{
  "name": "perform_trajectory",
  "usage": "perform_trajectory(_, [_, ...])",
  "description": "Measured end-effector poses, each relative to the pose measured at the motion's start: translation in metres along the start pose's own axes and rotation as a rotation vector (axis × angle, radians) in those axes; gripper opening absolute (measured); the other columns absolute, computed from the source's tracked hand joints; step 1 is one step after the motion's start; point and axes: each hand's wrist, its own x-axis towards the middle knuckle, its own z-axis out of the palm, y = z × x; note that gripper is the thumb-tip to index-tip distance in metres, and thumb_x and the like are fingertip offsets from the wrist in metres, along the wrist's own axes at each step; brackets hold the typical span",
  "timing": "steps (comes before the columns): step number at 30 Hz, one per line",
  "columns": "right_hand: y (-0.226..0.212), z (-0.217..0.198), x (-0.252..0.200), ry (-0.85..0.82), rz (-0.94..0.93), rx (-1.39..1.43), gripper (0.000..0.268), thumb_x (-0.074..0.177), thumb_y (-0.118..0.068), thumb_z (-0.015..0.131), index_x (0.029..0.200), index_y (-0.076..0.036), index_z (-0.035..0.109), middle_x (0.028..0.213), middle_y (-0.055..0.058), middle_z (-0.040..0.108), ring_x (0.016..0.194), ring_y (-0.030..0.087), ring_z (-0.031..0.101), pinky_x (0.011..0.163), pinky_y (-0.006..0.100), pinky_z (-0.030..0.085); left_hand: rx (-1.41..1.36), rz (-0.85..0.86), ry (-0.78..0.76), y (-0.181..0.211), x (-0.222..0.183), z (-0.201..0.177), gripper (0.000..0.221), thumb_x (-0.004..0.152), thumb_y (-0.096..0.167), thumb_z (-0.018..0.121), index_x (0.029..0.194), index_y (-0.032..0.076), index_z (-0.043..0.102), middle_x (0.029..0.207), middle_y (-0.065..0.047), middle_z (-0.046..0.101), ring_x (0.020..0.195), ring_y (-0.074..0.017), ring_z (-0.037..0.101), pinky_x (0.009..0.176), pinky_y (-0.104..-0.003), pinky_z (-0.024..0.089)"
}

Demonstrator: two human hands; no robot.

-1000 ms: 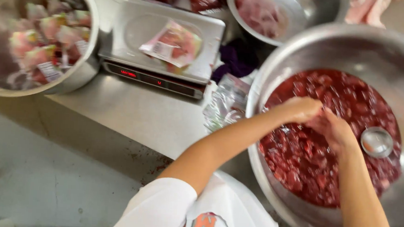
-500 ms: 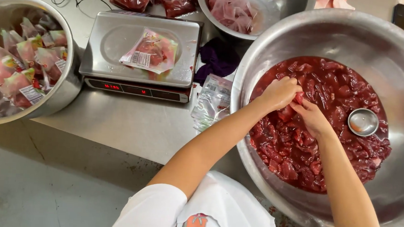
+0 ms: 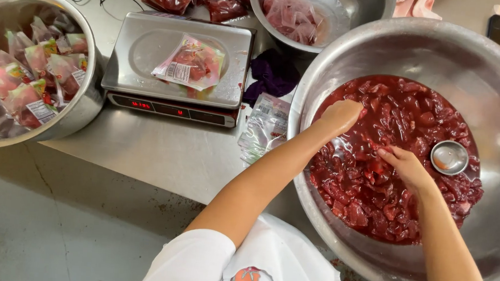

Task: Scooping marinated meat into small plastic bags, weighing each portion on a digital scale, and placing the finished bags into a large metal bowl.

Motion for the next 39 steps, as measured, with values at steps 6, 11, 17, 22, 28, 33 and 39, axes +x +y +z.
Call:
perform_trajectory(6, [-0.044, 0.019, -0.015, 0.01, -0.05, -0.472, 0.055, 0.084, -0.045, 0.075, 0.129, -0.014, 0.065, 0.13, 0.016, 0.061, 0.124, 0.033, 0.055, 0.107, 0.05, 0.04, -0.04, -0.053, -0.072, 0.024, -0.015, -0.02, 0.031, 0.089, 0.021, 0.05, 0.112, 0.033, 0.066, 0.108, -0.004, 0.07, 0.101, -0.0307, 0.07, 0.086, -0.041, 0.06])
perform_trajectory(11, [-0.064, 0.055, 0.005, -0.102, -0.117, 0.675, 0.059, 0.105, -0.052, 0.042, 0.135, -0.002, 0.049, 0.121, 0.016, 0.059, 0.109, 0.03, 0.063, 0.091, 0.04, 0.057, -0.347, 0.373, 0.09, 0.055, -0.068, -0.048, 0.024, 0.087, 0.004, 0.041, 0.109, 0.012, 0.046, 0.104, -0.021, 0.062, 0.103, -0.0434, 0.064, 0.092, -0.053, 0.054])
perform_trajectory(17, [-0.06, 0.049, 0.022, -0.051, -0.124, 0.824, 0.018, 0.102, -0.009, 0.055, 0.118, -0.003, 0.06, 0.103, 0.007, 0.063, 0.095, 0.017, 0.066, 0.091, 0.033, 0.06, -0.099, 0.368, 0.242, 0.036, -0.024, -0.044, 0.084, 0.07, 0.0, 0.072, 0.141, 0.015, 0.031, 0.12, -0.016, 0.06, 0.111, -0.0393, 0.062, 0.103, -0.046, 0.053])
perform_trajectory(22, [-0.106, 0.04, 0.0, 0.038, 0.044, 0.601, 0.024, 0.094, 0.001, 0.055, 0.116, -0.002, 0.063, 0.109, 0.011, 0.068, 0.097, 0.017, 0.068, 0.085, 0.019, 0.058, -0.443, 0.066, 0.447, 0.038, -0.185, -0.261, 0.048, 0.082, -0.007, 0.05, 0.127, 0.007, 0.058, 0.129, -0.016, 0.063, 0.103, -0.0275, 0.063, 0.083, -0.037, 0.054])
perform_trajectory(28, [-0.094, 0.039, 0.012, 0.138, 0.173, 0.599, 0.026, 0.092, -0.001, 0.051, 0.117, -0.007, 0.06, 0.119, 0.007, 0.064, 0.108, 0.016, 0.066, 0.095, 0.019, 0.058, 0.499, -0.4, 0.775, -0.155, -0.175, -0.262, 0.026, 0.087, 0.0, 0.06, 0.111, 0.01, 0.06, 0.106, -0.005, 0.058, 0.093, -0.024, 0.055, 0.083, -0.039, 0.049])
perform_trajectory(33, [-0.133, 0.046, -0.018, 0.155, 0.132, 0.596, 0.042, 0.086, 0.014, 0.039, 0.118, -0.006, 0.058, 0.131, 0.011, 0.058, 0.121, 0.02, 0.062, 0.11, 0.026, 0.053, 0.377, -0.33, 0.789, -0.217, -0.166, -0.271, 0.012, 0.089, 0.005, 0.051, 0.1, 0.006, 0.058, 0.098, -0.015, 0.053, 0.083, -0.0366, 0.061, 0.061, -0.051, 0.054])
perform_trajectory(39, [-0.172, 0.034, -0.054, 0.156, -0.012, 0.599, 0.05, 0.085, 0.012, 0.032, 0.13, 0.0, 0.053, 0.13, 0.016, 0.055, 0.115, 0.017, 0.062, 0.092, 0.013, 0.06, -0.297, 0.195, 0.911, -0.127, -0.105, -0.294, 0.027, 0.087, 0.009, 0.05, 0.1, 0.013, 0.074, 0.099, -0.009, 0.074, 0.086, -0.023, 0.072, 0.076, -0.033, 0.057])
